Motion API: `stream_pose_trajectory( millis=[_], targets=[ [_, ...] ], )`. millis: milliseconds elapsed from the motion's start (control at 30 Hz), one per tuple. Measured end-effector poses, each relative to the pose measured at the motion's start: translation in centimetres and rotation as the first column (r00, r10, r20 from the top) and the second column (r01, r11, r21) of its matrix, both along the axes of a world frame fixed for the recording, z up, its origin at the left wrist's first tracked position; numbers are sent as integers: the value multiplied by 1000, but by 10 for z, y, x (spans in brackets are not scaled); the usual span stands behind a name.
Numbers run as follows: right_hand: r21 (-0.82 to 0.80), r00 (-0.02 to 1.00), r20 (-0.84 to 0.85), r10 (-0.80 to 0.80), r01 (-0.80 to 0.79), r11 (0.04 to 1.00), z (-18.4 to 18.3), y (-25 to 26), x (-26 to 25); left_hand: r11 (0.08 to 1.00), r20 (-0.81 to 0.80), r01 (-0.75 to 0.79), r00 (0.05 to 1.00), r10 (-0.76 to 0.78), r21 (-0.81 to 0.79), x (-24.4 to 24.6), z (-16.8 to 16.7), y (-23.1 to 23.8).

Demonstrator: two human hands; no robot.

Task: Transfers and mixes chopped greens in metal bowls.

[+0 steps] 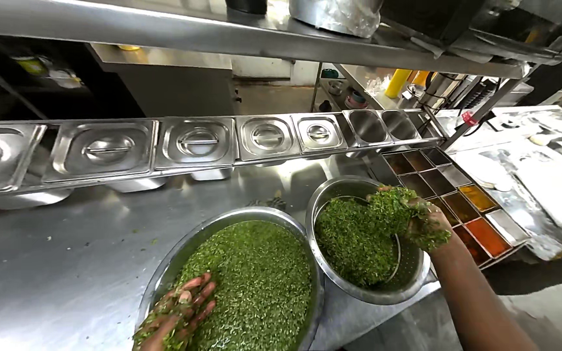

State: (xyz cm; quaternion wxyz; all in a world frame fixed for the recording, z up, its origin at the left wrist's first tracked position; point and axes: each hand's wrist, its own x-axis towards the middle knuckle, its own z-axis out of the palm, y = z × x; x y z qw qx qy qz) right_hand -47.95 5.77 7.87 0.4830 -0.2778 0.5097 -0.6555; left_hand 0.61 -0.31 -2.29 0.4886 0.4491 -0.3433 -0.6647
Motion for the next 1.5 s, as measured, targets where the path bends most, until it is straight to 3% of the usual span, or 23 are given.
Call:
stream_pose_trajectory(
  millis=[67, 167, 333, 433, 533, 633, 667, 700, 733, 767, 800, 867, 967, 1067, 1100, 1133, 1200, 1233, 1367, 1500],
  targets=[
    [41, 999, -47, -24, 26, 999, -2, -2, -4, 1000, 3, -2, 1000, 2, 3, -1, 1, 0],
    [139, 955, -295, -31, 75, 987, 2, -3, -3, 1000, 12, -2, 1000, 2, 4, -2, 3, 1],
    [143, 759, -651, -22, 151, 978, 20, -12, 8, 1000, 21, -15, 1000, 16, -9, -2, 4, 2],
    [17, 642, -756, -132, 221, 975, 15, -16, 15, 999, 25, -49, 999, 49, 3, -5, 5, 2],
    [69, 549, -834, -56, 205, 976, 3, -18, 19, 999, 24, -44, 999, 44, 6, -5, 5, 2],
    [-42, 425, -889, -168, 291, 956, -7, -19, 17, 998, 12, -55, 998, 55, 7, -6, 4, 1],
    [-30, 391, -909, -148, 294, 955, -12, -17, 16, 998, 10, -64, 998, 64, 10, -6, 2, 1],
    [93, 375, -927, -22, 286, 954, -18, -15, 16, 997, 9, -70, 998, 69, 16, -6, 2, 2],
    [334, 388, -896, 215, 271, 903, -22, -15, 15, 997, 4, -71, 997, 71, 19, -5, 2, 2],
    [557, 396, -805, 442, 248, 792, -26, -19, 13, 997, 0, -69, 998, 69, 18, -5, 2, 2],
    [654, 391, -742, 545, 241, 717, -33, -23, 10, 998, -2, -61, 998, 61, 14, -5, 2, 1],
    [599, 379, -786, 489, 265, 756, -36, -24, 1, 998, -12, -56, 998, 56, 5, -5, 0, 0],
    [360, 370, -900, 230, 333, 871, -15, -17, 2, 998, -1, -62, 998, 62, 6, -5, 2, 1],
    [114, 301, -954, -5, 378, 919, -7, -11, 11, 999, 24, -43, 999, 43, 2, -4, 1, 1],
    [110, 280, -960, 8, 350, 930, -16, -10, 12, 999, 29, -39, 999, 39, 0, -3, 2, 1],
    [231, 278, -949, 145, 306, 924, -27, -10, 10, 999, 28, -39, 999, 39, 1, -3, 3, 1],
    [633, 346, -763, 546, 229, 739, -36, -16, 9, 999, 15, -46, 999, 46, 6, -4, 4, 2],
    [693, 376, -710, 596, 223, 685, -38, -18, 9, 999, 7, -50, 999, 50, 5, -4, 4, 2],
    [497, 424, -814, 397, 156, 854, -29, -17, 10, 996, 28, -82, 996, 82, -25, -6, 2, 3],
    [307, 491, -816, 305, -79, 948, -4, -23, 83, 984, 180, -9, 983, 42, -179, -11, 5, -6]
  ],
)
